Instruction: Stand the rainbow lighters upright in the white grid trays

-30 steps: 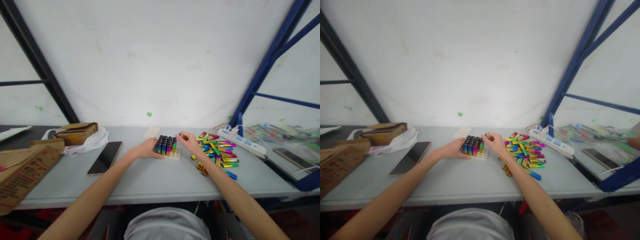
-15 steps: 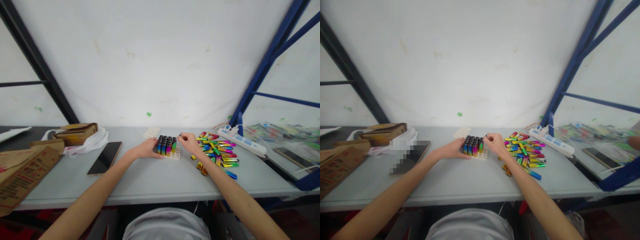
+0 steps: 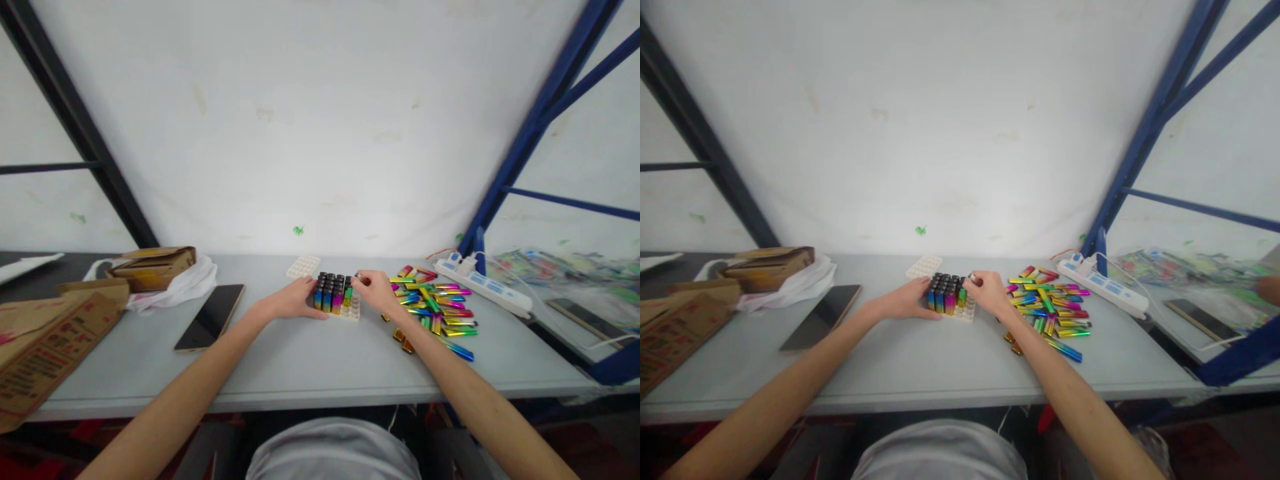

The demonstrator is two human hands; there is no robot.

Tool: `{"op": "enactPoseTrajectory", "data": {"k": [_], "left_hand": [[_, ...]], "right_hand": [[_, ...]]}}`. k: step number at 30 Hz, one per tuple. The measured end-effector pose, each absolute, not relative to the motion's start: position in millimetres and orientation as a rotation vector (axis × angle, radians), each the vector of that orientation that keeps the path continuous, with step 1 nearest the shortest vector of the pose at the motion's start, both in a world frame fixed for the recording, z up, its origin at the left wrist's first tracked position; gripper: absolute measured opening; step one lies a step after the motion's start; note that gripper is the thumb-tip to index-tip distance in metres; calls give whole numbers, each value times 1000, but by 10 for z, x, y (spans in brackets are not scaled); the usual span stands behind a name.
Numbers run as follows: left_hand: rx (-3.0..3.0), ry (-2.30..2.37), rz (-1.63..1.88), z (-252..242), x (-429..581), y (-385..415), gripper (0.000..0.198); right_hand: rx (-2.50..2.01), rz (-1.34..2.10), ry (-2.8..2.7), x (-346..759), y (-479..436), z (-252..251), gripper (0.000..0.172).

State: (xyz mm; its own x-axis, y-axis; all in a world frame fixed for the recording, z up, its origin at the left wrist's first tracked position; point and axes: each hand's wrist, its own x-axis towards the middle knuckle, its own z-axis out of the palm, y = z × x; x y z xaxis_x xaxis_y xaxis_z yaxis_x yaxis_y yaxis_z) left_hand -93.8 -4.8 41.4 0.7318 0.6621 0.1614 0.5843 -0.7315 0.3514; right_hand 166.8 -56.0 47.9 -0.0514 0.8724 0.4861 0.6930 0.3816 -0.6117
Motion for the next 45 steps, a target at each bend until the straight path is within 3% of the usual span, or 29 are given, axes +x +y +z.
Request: {"op": "enactPoseTrajectory", "data": {"k": [10,16,28,35,45], "left_hand": [[2654,935,417,420,-945,-46,68],[2655,944,415,398,-952,-37,66],[2656,988,387,421,-940,-62,66],[2630,956,415,429,-943,-75,67],[2652,963,430,392,-946,-53,66]], "right_hand": [[-1309,261,-1816,1681,-576,492,34],[-1310,223,-1812,1704,-599,537,44],[-1049,112,-1808,1765,-731,689,36],[-1085,365,-2062,1755,-785,683,28],[-1077,475,-2182,1781,-811,694,18]]}}
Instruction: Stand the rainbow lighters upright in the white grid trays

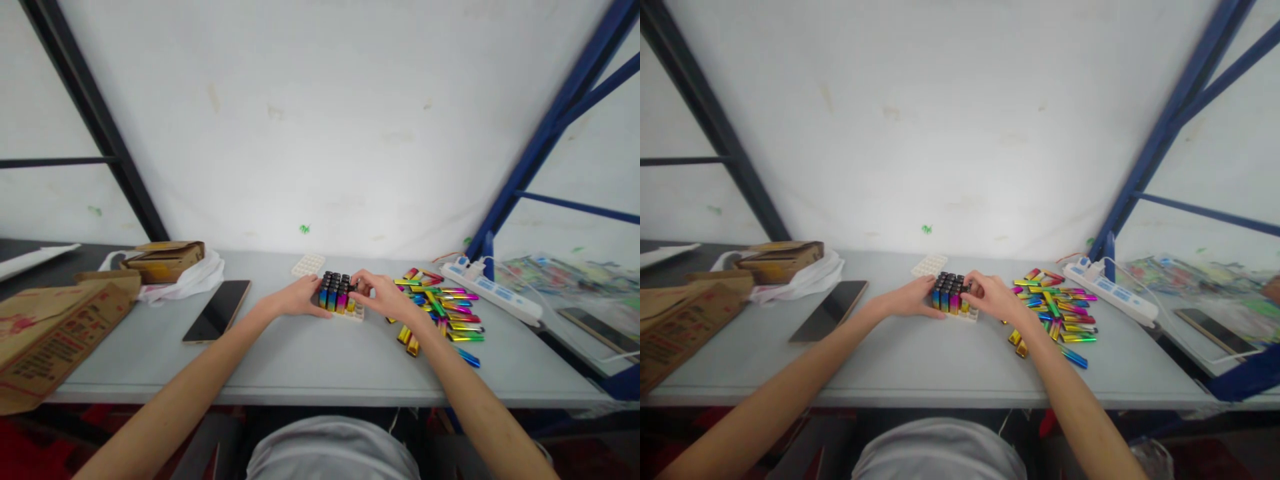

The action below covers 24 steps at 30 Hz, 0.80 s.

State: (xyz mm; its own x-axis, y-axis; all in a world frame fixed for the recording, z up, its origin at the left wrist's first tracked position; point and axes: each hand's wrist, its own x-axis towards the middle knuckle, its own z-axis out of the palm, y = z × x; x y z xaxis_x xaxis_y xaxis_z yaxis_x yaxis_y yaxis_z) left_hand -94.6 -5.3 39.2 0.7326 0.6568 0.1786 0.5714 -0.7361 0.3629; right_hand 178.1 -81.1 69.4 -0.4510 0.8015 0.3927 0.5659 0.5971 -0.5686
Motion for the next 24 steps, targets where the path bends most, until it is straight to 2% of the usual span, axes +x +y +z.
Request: {"op": "enactPoseTrajectory", "data": {"k": [4,8,11,15,21,24], "left_hand": [[2661,973,397,407,-940,-61,64],[2643,993,400,426,-936,-70,65],[2649,991,399,433,-937,-71,66],[2660,984,398,429,-937,-64,65],[2660,981,402,418,-939,-56,66],[2648,981,396,420,-937,-56,66]], "right_hand": [[-1096,410,-2142,1826,-799,716,27],[-1283,90,-1996,2077,-672,725,32],[-1503,-85,-1967,2399,-540,682,26],[-1693,-20,-2174,2764,-455,552,17],[-1653,220,-2351,2863,-426,412,29],[-1683,191,-2369,2788,-383,417,23]]}}
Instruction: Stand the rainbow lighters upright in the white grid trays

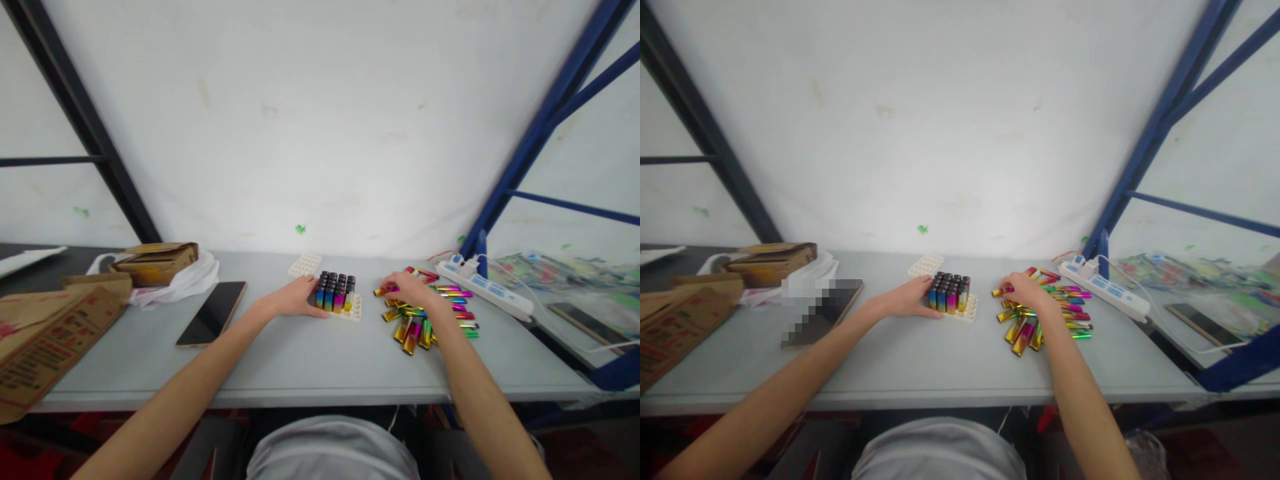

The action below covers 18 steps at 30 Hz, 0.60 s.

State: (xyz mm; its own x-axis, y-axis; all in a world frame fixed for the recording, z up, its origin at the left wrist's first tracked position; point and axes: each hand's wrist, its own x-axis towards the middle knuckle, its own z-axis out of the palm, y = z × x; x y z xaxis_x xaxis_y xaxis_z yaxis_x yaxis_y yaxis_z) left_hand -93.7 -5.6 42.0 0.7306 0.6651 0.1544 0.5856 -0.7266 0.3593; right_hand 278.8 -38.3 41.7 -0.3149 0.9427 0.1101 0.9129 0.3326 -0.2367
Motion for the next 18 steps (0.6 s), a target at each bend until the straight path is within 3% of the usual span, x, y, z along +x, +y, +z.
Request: {"op": "enactPoseTrajectory", "data": {"k": [5,9,18], "left_hand": [[2646,991,383,437,-928,-63,64],[2658,998,385,446,-934,-74,64],[2644,922,456,351,-965,-10,70]], "right_hand": [[-1567,5,-2263,2587,-363,490,12],[-1388,110,-2080,2417,-442,578,31],[-1243,333,-1663,2094,-444,526,54]]}}
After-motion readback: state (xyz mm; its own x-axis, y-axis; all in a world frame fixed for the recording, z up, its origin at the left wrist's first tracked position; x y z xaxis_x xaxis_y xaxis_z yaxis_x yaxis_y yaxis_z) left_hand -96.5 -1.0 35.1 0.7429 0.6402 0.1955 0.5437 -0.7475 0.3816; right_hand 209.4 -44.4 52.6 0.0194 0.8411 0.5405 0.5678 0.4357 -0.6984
